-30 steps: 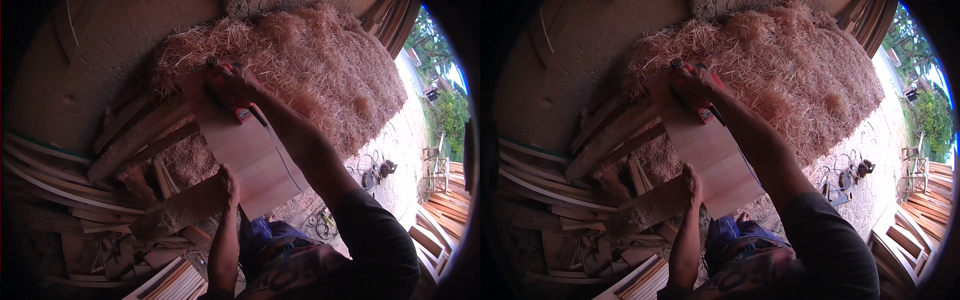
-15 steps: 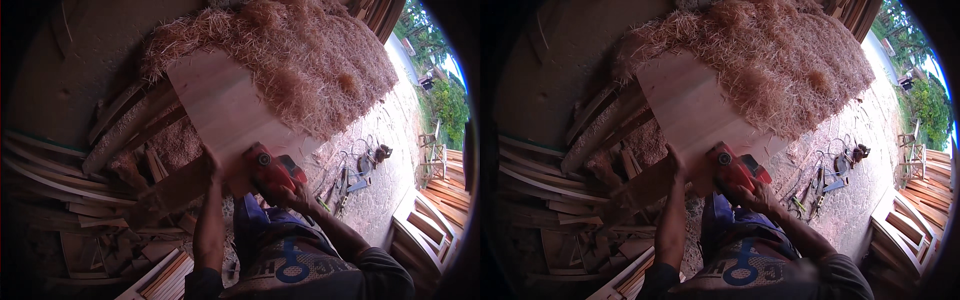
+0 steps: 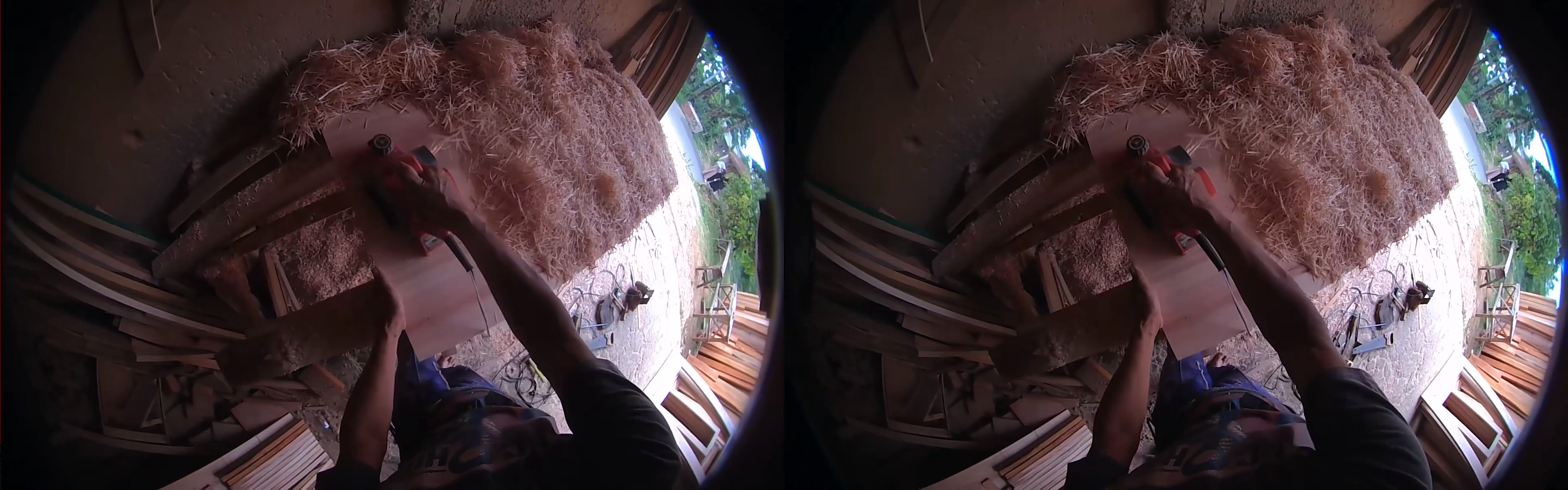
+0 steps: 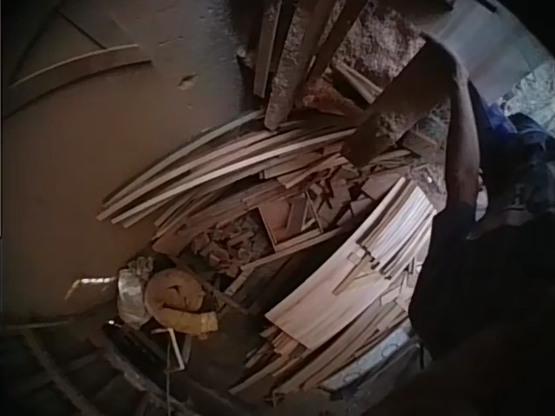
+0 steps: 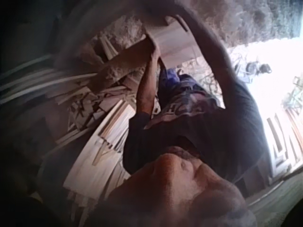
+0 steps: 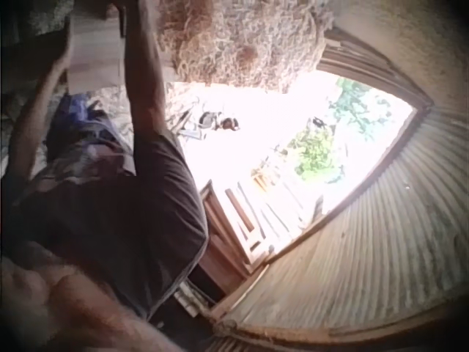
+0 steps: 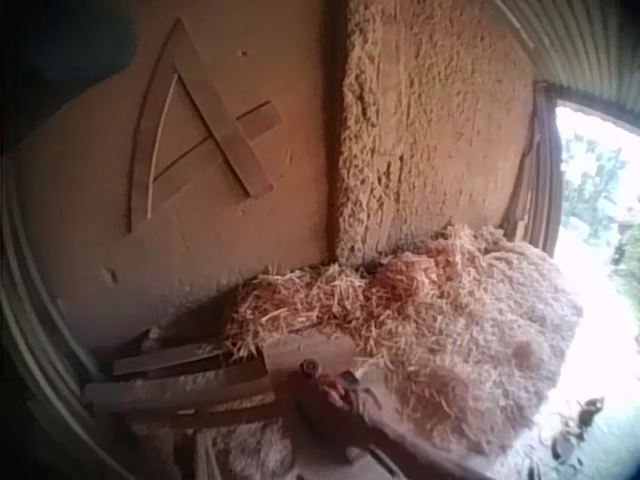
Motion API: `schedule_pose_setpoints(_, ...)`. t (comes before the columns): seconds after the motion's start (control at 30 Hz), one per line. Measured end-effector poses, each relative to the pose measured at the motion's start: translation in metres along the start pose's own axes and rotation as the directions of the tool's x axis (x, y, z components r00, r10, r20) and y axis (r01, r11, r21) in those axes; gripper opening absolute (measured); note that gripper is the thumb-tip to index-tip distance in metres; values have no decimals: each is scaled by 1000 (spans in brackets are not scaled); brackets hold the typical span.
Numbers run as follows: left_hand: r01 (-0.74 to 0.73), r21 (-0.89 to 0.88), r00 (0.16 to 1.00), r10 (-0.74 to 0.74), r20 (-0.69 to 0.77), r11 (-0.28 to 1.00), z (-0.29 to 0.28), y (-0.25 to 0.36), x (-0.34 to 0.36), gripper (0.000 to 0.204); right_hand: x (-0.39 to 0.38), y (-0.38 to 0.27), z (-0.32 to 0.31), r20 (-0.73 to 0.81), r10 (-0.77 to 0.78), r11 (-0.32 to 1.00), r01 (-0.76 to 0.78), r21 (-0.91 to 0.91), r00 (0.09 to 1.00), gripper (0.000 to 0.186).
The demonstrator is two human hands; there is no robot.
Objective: The person uses an electric hand planer to smooth the surface of a wooden board. They move the tool back and forth across the wood and touch the surface with their hand between passes.
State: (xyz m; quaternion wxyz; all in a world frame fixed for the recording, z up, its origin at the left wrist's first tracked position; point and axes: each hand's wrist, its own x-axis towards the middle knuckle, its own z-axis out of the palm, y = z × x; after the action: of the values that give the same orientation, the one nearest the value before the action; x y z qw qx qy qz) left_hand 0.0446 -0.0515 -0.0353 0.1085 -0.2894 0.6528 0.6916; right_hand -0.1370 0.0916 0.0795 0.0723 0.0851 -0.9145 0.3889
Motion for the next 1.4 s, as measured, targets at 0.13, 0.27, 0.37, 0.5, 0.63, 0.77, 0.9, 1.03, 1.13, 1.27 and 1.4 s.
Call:
schedule_pose_setpoints(0.13,-159,121,987,156,39,980,-12,-51,27,75,91,-23,13,214,207,776,-293,558,955,64)
schedule_pose_setpoints(0.27,29,-221,998,-16,60,975,-18,-63,41,77,57,-35,0,306,285,736,-412,537,908,58)
schedule_pose_setpoints(0.37,8,-285,996,18,88,959,-6,-55,36,87,-39,-15,-31,145,-42,999,39,24,989,41)
schedule_pose_setpoints(0.5,338,-527,878,-59,476,780,-39,-52,51,75,-205,-27,-71,240,-28,987,65,-148,970,43)
schedule_pose_setpoints(0.63,169,-630,934,81,348,758,-14,-26,27,70,-323,-66,-120,411,511,744,-628,228,755,45)
schedule_pose_setpoints(0.77,329,-623,939,-173,298,710,-3,-4,10,86,-340,-74,-118,338,519,766,-603,224,785,45)
schedule_pose_setpoints(0.9,92,-640,950,125,286,763,-37,-47,54,80,-250,-76,-91,372,419,807,-527,266,828,46)
schedule_pose_setpoints(1.03,223,-671,969,-82,235,707,-10,2,-1,65,-131,-51,-56,290,289,916,-351,194,912,44)
schedule_pose_setpoints(1.13,15,-584,1000,-5,19,811,-31,-39,16,57,-21,-69,-51,345,205,912,-307,272,916,43)
schedule_pose_setpoints(1.27,-693,272,672,735,-94,668,17,5,-35,49,43,23,-43,93,209,937,-226,265,974,43)
schedule_pose_setpoints(1.4,-949,295,313,381,870,106,5,17,-73,54,-10,-22,-114,134,303,746,-322,583,943,41)
